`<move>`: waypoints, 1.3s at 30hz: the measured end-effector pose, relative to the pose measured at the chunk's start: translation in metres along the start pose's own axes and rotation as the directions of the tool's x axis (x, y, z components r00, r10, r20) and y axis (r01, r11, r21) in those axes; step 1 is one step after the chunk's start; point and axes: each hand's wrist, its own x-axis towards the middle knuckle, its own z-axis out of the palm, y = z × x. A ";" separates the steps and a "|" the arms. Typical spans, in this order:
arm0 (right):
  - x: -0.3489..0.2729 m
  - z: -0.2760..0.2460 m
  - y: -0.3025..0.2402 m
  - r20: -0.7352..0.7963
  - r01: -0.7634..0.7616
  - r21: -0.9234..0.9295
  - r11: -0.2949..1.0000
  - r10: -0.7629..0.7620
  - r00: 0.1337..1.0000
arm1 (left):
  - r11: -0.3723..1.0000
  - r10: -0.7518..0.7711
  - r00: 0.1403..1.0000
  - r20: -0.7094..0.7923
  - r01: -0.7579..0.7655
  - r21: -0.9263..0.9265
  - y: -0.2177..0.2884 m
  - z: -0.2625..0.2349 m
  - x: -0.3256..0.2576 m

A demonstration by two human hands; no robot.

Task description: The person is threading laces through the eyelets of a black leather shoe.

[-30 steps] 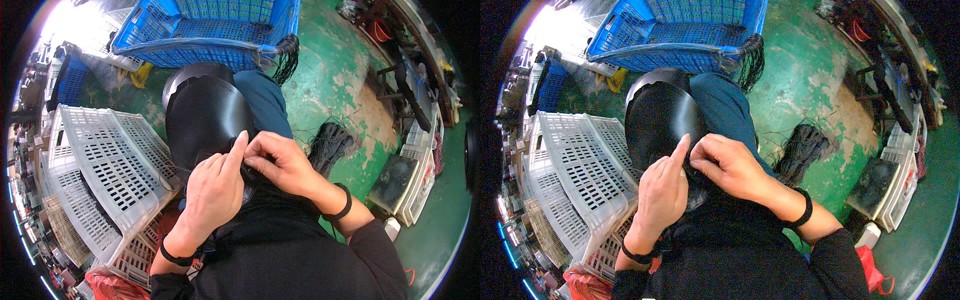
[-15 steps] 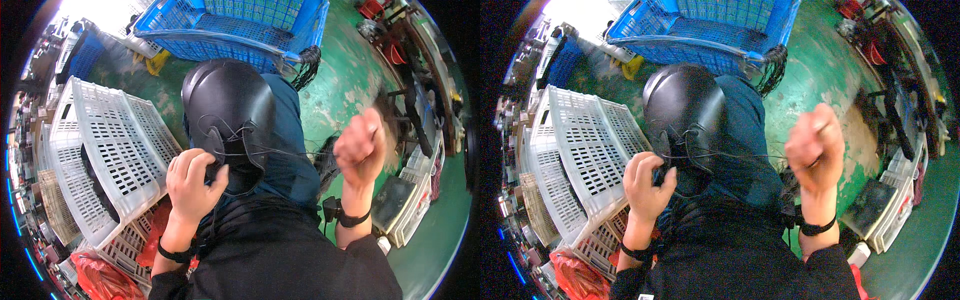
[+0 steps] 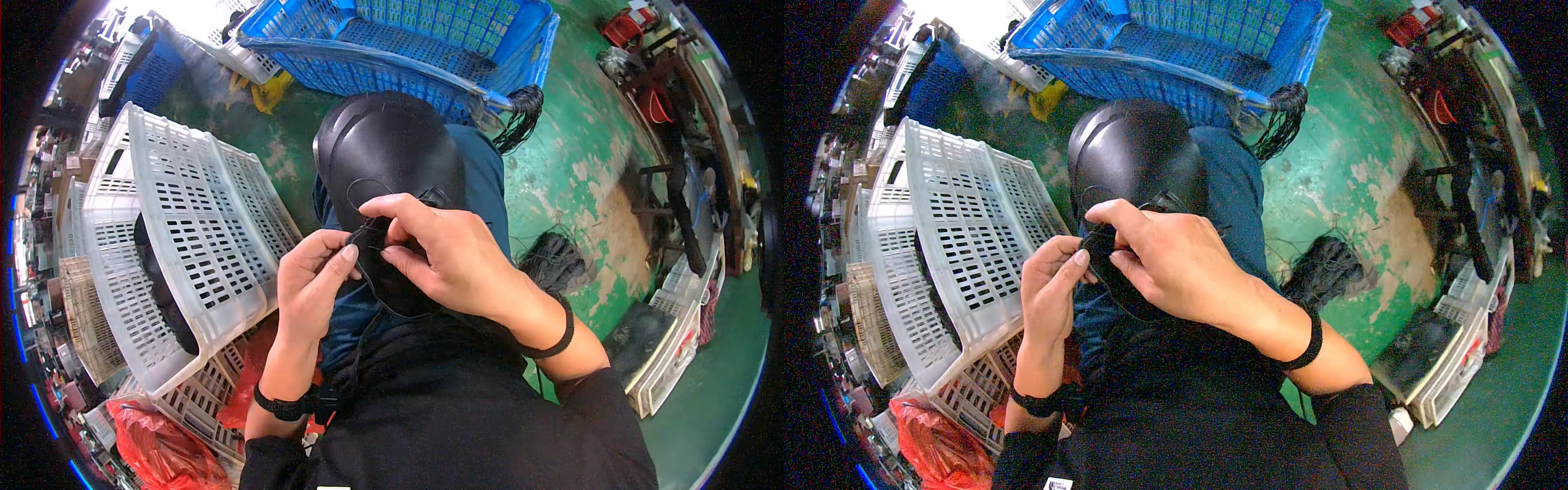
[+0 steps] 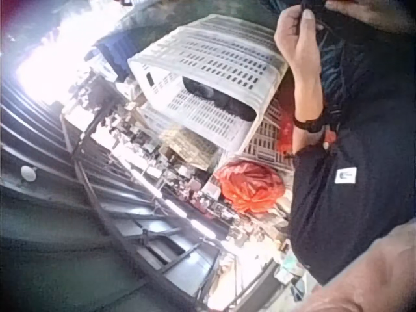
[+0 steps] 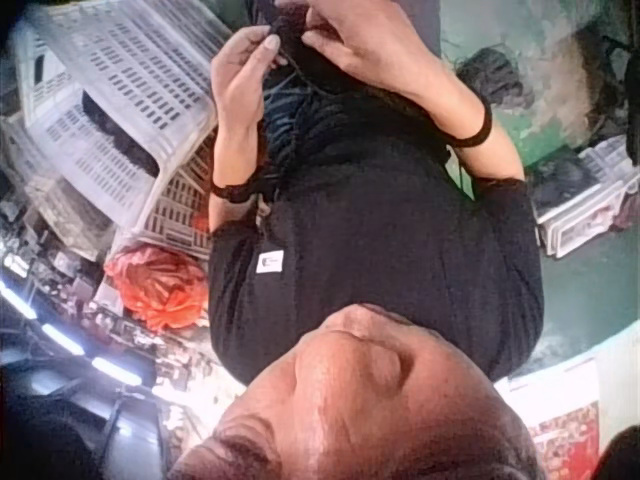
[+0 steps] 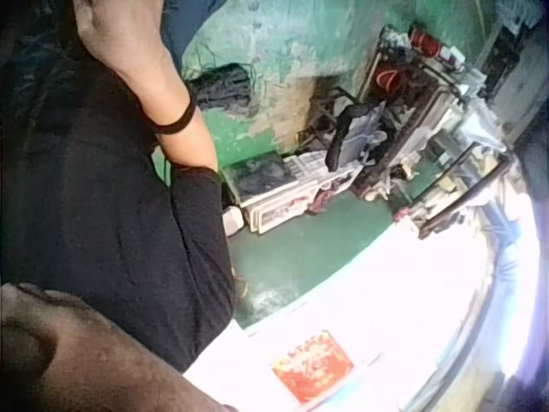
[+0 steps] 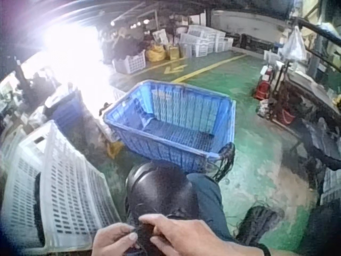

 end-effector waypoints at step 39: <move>-0.035 -0.018 0.017 -0.115 -0.140 -0.246 0.959 0.115 0.987 | 0.765 0.342 0.939 0.047 -0.249 -0.594 0.047 -0.045 -0.008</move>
